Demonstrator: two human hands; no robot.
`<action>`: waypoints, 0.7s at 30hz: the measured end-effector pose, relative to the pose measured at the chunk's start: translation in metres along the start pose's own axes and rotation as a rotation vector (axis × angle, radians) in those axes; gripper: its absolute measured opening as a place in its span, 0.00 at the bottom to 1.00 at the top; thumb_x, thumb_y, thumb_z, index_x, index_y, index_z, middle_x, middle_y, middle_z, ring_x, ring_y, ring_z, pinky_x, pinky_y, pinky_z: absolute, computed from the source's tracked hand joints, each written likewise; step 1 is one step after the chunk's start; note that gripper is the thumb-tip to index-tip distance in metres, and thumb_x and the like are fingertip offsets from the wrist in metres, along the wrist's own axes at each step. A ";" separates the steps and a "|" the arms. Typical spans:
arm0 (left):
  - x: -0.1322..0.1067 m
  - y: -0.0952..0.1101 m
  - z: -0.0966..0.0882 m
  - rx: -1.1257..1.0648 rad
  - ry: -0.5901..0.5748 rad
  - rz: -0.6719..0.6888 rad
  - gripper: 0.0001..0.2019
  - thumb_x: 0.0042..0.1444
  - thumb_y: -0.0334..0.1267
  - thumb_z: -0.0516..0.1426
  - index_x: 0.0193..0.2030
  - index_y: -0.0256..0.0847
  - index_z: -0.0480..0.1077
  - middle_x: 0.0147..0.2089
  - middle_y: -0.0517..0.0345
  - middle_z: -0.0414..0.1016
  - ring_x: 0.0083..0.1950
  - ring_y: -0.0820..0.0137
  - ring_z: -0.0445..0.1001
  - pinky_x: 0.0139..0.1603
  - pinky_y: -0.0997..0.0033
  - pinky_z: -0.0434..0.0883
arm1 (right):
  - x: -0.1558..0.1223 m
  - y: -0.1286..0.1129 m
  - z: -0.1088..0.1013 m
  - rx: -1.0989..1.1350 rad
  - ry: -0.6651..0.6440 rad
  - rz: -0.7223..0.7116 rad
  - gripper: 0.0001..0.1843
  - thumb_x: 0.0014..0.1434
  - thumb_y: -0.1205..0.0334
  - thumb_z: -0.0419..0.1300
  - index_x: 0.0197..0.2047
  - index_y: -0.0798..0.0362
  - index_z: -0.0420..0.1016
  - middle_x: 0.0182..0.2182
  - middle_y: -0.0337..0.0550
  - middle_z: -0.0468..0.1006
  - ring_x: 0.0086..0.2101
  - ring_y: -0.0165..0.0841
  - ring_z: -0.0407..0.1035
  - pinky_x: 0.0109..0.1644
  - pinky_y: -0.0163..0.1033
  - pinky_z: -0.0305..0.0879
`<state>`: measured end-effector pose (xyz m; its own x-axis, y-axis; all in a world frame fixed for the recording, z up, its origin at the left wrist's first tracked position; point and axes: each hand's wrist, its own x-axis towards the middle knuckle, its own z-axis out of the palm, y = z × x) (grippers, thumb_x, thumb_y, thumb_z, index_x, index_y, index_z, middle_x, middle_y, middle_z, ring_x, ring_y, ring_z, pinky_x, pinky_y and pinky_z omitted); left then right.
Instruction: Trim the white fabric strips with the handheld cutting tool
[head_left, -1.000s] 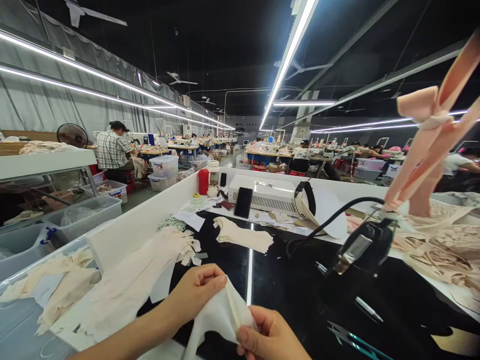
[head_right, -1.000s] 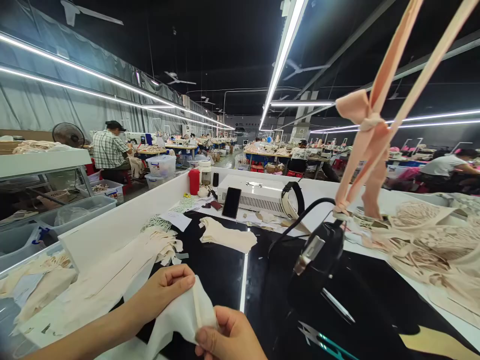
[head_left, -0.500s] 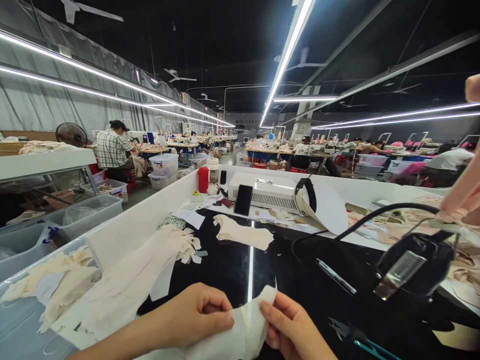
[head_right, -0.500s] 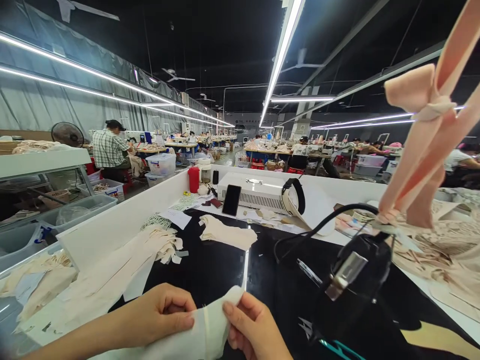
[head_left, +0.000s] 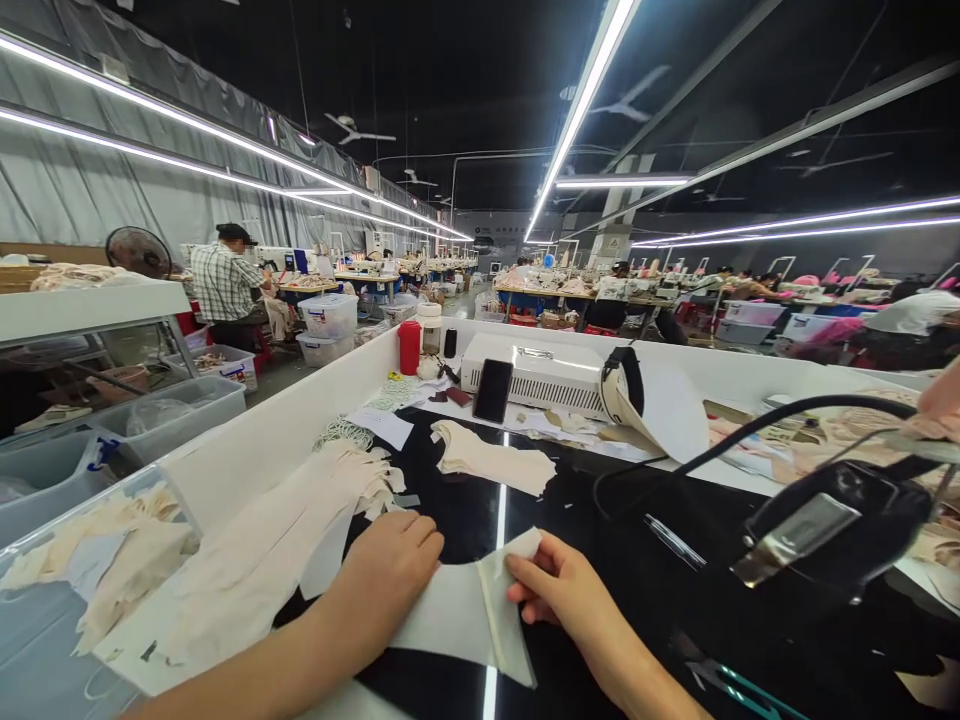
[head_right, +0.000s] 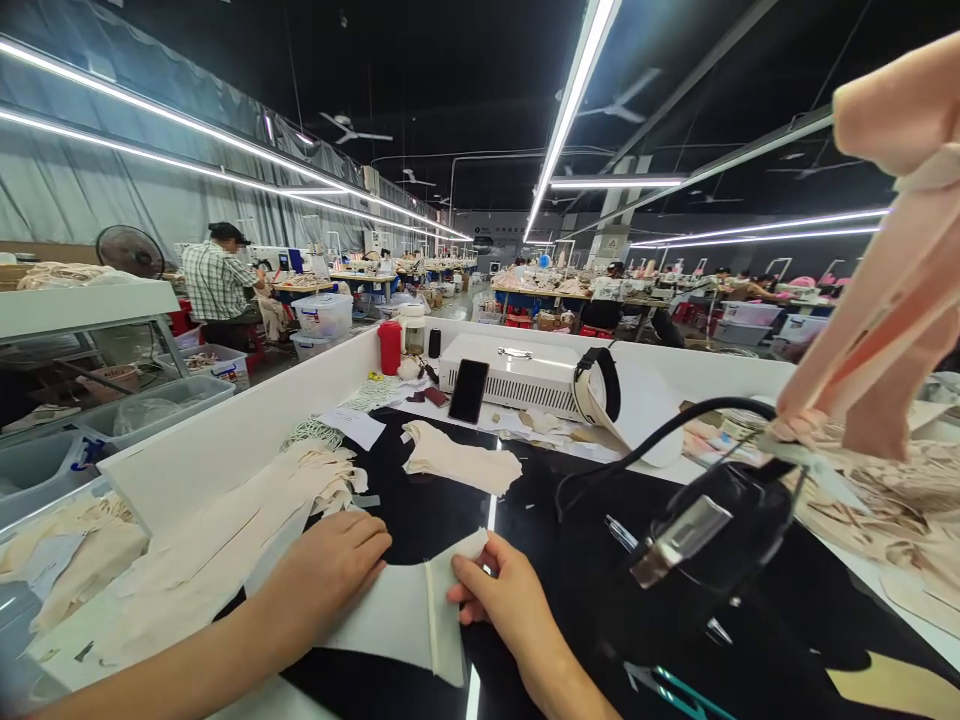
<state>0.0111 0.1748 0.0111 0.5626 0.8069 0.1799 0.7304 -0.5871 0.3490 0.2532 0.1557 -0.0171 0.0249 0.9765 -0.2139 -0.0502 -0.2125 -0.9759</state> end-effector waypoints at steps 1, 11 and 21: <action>-0.001 0.005 0.004 0.011 0.018 0.103 0.09 0.69 0.27 0.54 0.45 0.41 0.75 0.53 0.45 0.80 0.58 0.52 0.78 0.64 0.50 0.71 | 0.001 0.000 0.000 0.005 0.006 0.002 0.17 0.50 0.54 0.78 0.34 0.54 0.78 0.24 0.34 0.78 0.22 0.28 0.74 0.24 0.30 0.67; -0.016 0.015 0.042 0.029 0.085 0.514 0.14 0.72 0.41 0.62 0.61 0.40 0.74 0.64 0.50 0.79 0.65 0.57 0.77 0.69 0.58 0.73 | 0.004 0.004 -0.012 0.111 0.139 0.014 0.29 0.38 0.44 0.83 0.32 0.53 0.78 0.26 0.37 0.79 0.33 0.36 0.83 0.34 0.34 0.81; -0.016 0.017 0.032 -0.001 0.095 0.529 0.14 0.72 0.39 0.62 0.60 0.38 0.74 0.63 0.50 0.79 0.64 0.57 0.77 0.68 0.57 0.75 | -0.003 -0.010 -0.017 0.065 0.352 -0.227 0.29 0.49 0.38 0.76 0.45 0.50 0.80 0.46 0.46 0.84 0.51 0.44 0.79 0.58 0.48 0.77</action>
<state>0.0272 0.1501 -0.0157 0.8163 0.4031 0.4137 0.3562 -0.9151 0.1888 0.2709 0.1539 -0.0077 0.3812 0.9245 -0.0064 -0.0667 0.0207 -0.9976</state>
